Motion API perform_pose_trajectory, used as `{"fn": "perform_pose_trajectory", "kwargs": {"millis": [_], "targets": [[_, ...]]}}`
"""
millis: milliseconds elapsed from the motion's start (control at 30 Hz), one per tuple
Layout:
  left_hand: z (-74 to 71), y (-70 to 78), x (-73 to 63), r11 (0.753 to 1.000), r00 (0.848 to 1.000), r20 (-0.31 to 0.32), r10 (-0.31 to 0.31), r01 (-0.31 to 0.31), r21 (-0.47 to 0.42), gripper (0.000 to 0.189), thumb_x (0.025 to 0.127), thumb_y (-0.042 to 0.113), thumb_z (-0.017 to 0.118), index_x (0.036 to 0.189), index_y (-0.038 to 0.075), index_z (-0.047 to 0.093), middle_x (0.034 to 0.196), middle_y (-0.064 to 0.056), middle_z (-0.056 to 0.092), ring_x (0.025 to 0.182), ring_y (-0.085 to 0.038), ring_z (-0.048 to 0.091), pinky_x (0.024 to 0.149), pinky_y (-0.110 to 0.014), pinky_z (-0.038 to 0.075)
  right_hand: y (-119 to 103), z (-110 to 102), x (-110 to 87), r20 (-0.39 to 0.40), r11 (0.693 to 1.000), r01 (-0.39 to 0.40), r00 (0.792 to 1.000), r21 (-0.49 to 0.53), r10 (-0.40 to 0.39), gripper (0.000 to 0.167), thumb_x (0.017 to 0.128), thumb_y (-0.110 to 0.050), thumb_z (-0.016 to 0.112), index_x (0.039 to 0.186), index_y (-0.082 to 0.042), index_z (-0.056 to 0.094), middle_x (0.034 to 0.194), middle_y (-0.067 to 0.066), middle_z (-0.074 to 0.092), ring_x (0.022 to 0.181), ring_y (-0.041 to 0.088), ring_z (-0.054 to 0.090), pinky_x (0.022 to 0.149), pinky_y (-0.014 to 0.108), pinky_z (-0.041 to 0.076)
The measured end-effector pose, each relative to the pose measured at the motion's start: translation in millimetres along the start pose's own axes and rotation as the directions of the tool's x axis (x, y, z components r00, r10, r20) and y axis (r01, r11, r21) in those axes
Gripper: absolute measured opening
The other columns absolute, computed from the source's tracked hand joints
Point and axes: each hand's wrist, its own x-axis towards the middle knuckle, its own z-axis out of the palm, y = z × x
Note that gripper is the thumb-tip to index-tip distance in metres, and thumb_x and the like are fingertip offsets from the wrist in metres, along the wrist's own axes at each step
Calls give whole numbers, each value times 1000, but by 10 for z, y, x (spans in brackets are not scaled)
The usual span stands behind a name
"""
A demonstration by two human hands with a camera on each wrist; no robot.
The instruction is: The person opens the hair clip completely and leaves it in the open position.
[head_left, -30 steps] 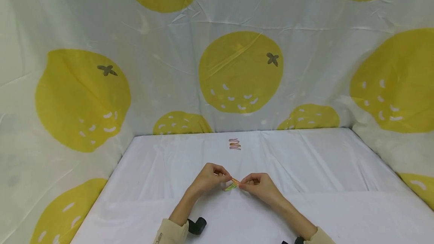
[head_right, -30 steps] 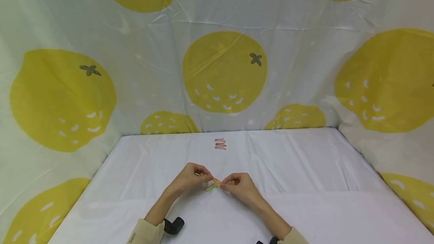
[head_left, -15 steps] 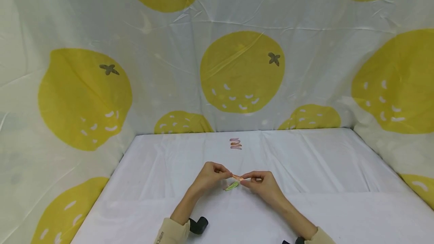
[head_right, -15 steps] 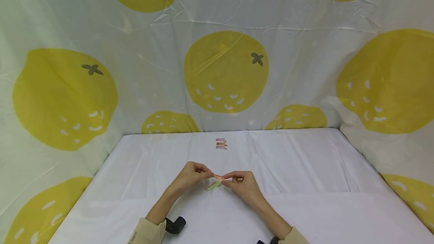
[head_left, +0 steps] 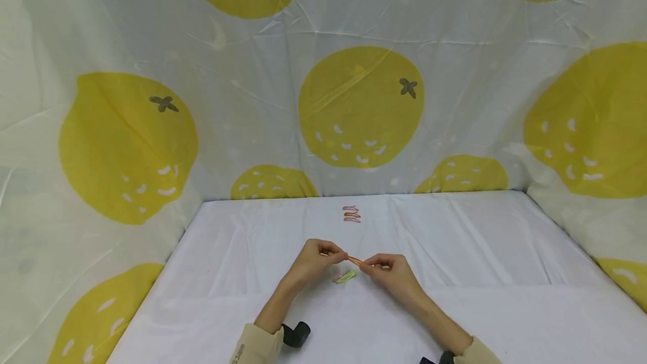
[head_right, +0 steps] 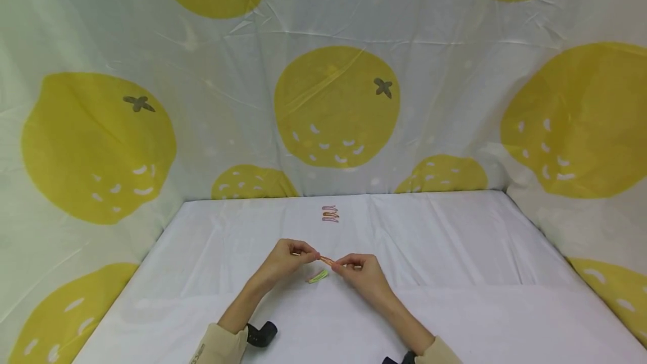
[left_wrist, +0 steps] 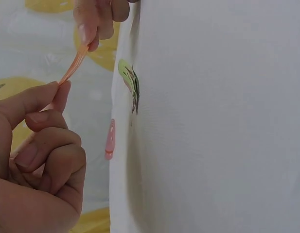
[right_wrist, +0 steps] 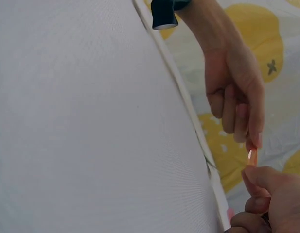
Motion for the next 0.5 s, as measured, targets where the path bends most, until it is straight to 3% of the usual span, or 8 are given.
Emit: {"fn": "perform_pose_trajectory", "kwargs": {"millis": [100, 300, 500], "targets": [[9, 22, 3, 1000, 1000, -14, 18, -18, -9, 19, 94, 23, 77, 94, 4, 81, 97, -8, 77, 84, -11, 54, 66, -23, 40, 2, -3, 3, 29, 1000, 1, 1000, 8, -1, 21, 92, -24, 80, 97, -4, 81, 77, 1, 68, 57, 1, 50, 56, 19, 44], [32, 9, 25, 998, 999, -8, 42, -42, -48, 17, 92, 20, 78, 94, 3, 80, 95, -10, 77, 79, -9, 56, 64, -22, 42, -23, 1, 8, 12, 1000, 0, 1000, 25, 0, 22, 92, -26, 80, 96, -4, 80, 73, -2, 63, 58, 1, 48, 56, 18, 42], [97, -14, 40, 994, 998, 11, 56, -55, -91, 18, 91, 23, 80, 95, 5, 81, 96, -8, 78, 83, -9, 62, 73, -24, 48, -43, 1, 0, 109, 1000, 6, 994, 16, -8, 22, 93, -24, 78, 99, -4, 80, 96, 7, 76, 73, 3, 58, 67, 20, 48]]}}
